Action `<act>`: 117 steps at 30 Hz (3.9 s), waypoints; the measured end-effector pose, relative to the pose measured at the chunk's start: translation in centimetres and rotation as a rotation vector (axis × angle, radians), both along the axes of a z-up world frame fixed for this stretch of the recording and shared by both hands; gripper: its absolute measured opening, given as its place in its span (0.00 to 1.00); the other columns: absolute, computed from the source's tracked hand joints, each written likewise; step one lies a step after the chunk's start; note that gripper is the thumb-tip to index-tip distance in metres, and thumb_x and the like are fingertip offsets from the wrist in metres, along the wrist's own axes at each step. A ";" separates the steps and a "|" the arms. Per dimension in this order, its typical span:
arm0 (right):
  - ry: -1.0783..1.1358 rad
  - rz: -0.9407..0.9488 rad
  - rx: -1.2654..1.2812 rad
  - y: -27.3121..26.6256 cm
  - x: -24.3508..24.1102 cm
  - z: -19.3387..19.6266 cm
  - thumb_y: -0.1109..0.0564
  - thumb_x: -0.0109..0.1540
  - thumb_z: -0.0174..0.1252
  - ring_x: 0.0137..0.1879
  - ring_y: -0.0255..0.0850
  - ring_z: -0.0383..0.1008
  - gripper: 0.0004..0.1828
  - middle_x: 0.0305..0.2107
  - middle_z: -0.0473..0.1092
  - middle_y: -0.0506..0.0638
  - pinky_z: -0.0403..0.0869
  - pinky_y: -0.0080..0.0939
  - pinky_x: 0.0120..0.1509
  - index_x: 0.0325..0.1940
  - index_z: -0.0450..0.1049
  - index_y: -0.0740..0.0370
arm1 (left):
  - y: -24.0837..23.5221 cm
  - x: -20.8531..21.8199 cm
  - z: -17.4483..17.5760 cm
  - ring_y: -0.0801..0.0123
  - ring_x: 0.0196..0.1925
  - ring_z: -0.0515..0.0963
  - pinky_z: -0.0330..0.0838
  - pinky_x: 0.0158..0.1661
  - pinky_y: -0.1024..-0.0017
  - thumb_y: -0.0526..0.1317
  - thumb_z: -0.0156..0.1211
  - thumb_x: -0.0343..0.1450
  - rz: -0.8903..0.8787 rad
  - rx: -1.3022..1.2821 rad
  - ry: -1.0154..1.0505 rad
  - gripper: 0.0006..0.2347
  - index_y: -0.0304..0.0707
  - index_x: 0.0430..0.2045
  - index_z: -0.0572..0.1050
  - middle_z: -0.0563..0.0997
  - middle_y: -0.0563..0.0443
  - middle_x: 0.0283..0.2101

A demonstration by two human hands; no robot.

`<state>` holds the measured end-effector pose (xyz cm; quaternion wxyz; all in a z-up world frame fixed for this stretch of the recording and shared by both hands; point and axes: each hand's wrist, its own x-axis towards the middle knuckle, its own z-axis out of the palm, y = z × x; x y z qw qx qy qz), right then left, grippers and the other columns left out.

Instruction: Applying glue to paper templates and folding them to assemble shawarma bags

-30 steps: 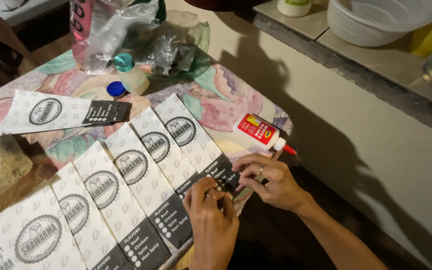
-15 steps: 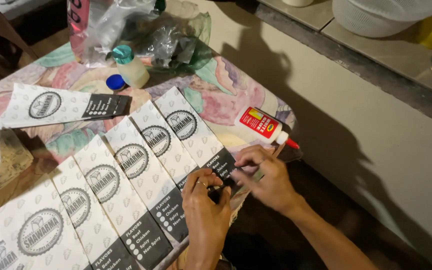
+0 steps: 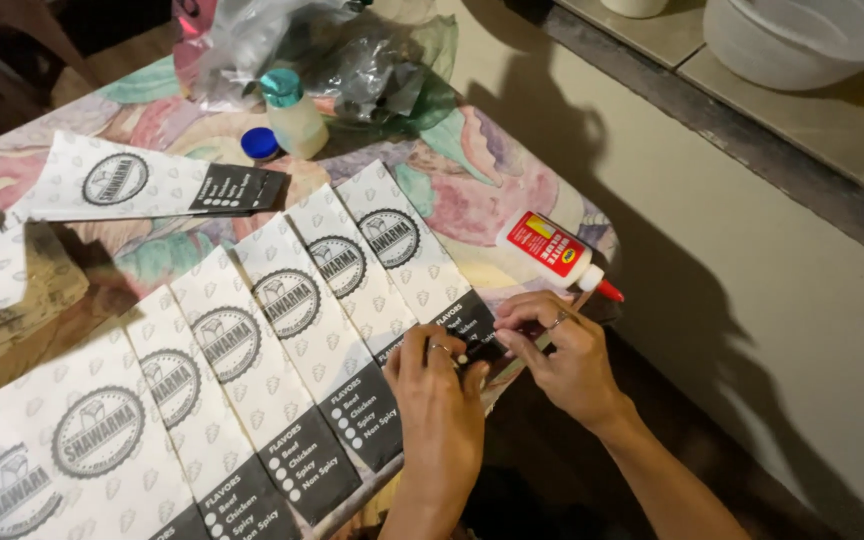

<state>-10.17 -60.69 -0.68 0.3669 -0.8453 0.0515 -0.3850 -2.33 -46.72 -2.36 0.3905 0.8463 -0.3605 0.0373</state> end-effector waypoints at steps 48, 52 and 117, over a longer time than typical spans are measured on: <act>0.055 0.442 -0.152 2.3 -0.7 -0.1 0.70 0.63 0.58 0.64 0.54 0.76 0.05 0.56 0.72 0.63 0.71 0.55 0.76 0.43 0.76 0.73 | 7.7 -1.6 0.8 0.47 0.58 0.77 0.72 0.63 0.49 0.25 0.62 0.69 -0.156 -0.202 -0.318 0.03 0.17 0.31 0.75 0.76 0.25 0.50; 0.076 0.384 0.023 3.0 -0.6 -0.4 0.69 0.63 0.59 0.65 0.54 0.76 0.04 0.53 0.75 0.61 0.71 0.50 0.75 0.42 0.76 0.69 | 7.2 -1.8 1.4 0.52 0.52 0.78 0.70 0.64 0.51 0.26 0.57 0.72 -0.089 -0.203 -0.201 0.03 0.20 0.30 0.76 0.75 0.32 0.47; 0.092 0.344 -0.319 7.3 0.7 -0.5 0.76 0.59 0.51 0.74 0.58 0.66 0.29 0.65 0.67 0.63 0.60 0.53 0.83 0.65 0.68 0.69 | 14.9 -1.5 0.0 0.47 0.60 0.76 0.73 0.62 0.49 0.35 0.69 0.66 0.071 -0.133 -0.192 0.13 0.34 0.42 0.76 0.78 0.43 0.56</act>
